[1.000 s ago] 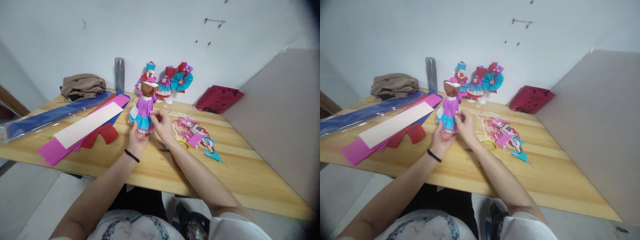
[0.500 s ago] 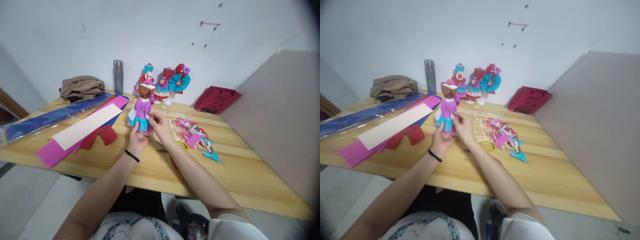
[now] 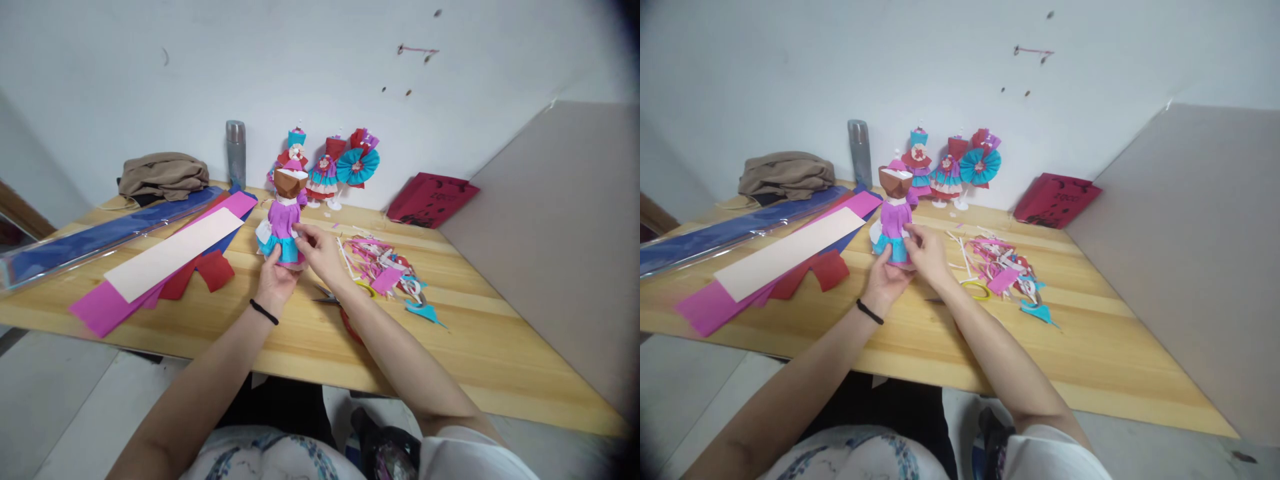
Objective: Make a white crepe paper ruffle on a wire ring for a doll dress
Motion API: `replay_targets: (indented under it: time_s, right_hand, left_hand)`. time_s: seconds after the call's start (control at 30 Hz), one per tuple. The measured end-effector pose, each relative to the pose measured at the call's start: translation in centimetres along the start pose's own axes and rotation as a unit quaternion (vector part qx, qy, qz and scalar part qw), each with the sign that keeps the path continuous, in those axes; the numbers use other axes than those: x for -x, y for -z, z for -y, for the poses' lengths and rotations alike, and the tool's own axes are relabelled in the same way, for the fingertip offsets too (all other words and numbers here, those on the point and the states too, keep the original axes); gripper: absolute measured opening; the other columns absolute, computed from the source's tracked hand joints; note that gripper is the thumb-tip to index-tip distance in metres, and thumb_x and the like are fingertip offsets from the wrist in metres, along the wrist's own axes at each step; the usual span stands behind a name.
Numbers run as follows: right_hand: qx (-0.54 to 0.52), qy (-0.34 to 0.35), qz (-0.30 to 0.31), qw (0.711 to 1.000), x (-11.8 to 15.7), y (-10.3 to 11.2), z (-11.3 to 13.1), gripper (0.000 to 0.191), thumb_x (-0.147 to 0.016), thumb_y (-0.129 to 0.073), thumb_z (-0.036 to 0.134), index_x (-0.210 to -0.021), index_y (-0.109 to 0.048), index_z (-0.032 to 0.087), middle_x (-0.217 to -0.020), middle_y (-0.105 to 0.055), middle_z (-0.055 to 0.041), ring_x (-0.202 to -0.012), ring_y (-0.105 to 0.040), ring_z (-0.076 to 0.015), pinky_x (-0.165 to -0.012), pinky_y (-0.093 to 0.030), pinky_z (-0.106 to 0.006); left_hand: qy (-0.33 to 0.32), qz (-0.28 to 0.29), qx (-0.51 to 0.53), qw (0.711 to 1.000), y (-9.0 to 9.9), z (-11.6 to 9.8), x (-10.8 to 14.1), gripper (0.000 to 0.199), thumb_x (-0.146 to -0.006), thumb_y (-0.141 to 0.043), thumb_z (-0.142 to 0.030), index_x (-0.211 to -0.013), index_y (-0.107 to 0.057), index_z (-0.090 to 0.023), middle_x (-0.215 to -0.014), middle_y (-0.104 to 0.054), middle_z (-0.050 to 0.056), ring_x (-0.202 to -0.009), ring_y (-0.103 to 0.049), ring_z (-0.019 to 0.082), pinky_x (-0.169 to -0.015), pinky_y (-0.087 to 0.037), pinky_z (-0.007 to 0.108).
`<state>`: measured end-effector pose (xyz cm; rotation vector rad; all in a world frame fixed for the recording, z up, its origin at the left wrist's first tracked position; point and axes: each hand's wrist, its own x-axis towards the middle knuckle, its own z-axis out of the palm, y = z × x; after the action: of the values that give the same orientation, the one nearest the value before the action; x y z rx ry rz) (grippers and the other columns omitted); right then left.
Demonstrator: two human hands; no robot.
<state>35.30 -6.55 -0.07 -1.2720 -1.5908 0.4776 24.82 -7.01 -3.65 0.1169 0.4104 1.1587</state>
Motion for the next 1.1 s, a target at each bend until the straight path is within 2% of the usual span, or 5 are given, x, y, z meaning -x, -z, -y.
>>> replay_targets:
  time_s: [0.2, 0.63, 0.87, 1.0, 1.1]
  right_hand:
    - [-0.024, -0.012, -0.028, 0.999, 0.5, 0.5, -0.1, 0.033, -0.074, -0.054, 0.026, -0.100, -0.072, 0.015, -0.069, -0.059, -0.0005, -0.060, -0.049, -0.0137, -0.062, -0.042, -0.029]
    - [0.022, -0.010, 0.016, 1.000, 0.2, 0.4, 0.5, 0.036, -0.075, -0.053, 0.023, -0.106, -0.069, 0.015, -0.072, -0.060, -0.0015, -0.062, -0.050, -0.0139, -0.061, -0.043, -0.028]
    - [0.016, -0.009, 0.008, 1.000, 0.2, 0.4, 0.1, 0.039, -0.074, -0.054, 0.023, -0.108, -0.069, 0.014, -0.073, -0.061, -0.0020, -0.064, -0.051, -0.0150, -0.063, -0.044, -0.030]
    - [-0.010, -0.016, -0.037, 0.999, 0.4, 0.4, -0.3, 0.035, -0.074, -0.054, 0.025, -0.103, -0.071, 0.013, -0.071, -0.059, -0.0015, -0.063, -0.050, -0.0141, -0.063, -0.043, -0.029]
    - [-0.017, -0.023, -0.018, 0.999, 0.5, 0.4, -0.6, 0.035, -0.074, -0.054, 0.024, -0.102, -0.072, 0.013, -0.070, -0.059, -0.0015, -0.062, -0.049, -0.0137, -0.063, -0.042, -0.029]
  left_hand:
    - [-0.008, -0.012, -0.010, 1.000, 0.0, -0.2, -0.2, 0.026, -0.095, -0.050, -0.030, -0.114, -0.063, -0.018, -0.092, -0.073, 0.006, -0.077, -0.068, 0.016, -0.074, -0.052, 0.030]
    - [-0.010, -0.050, -0.006, 0.999, -0.1, -0.2, -0.5, 0.022, -0.096, -0.049, -0.025, -0.109, -0.065, -0.018, -0.082, -0.073, 0.003, -0.072, -0.068, 0.014, -0.068, -0.051, 0.026]
    - [-0.011, -0.039, -0.021, 0.999, 0.0, 0.0, -0.5, 0.023, -0.095, -0.050, -0.025, -0.112, -0.064, -0.018, -0.085, -0.073, 0.004, -0.074, -0.067, 0.014, -0.071, -0.050, 0.026]
    - [-0.016, -0.045, -0.021, 0.999, -0.2, 0.0, -0.3, 0.021, -0.095, -0.051, -0.025, -0.110, -0.064, -0.018, -0.084, -0.073, 0.002, -0.073, -0.068, 0.014, -0.074, -0.051, 0.027]
    - [-0.018, -0.048, -0.022, 0.998, -0.4, 0.0, -0.2, 0.022, -0.095, -0.051, -0.024, -0.113, -0.063, -0.017, -0.084, -0.073, 0.003, -0.073, -0.068, 0.013, -0.076, -0.051, 0.027]
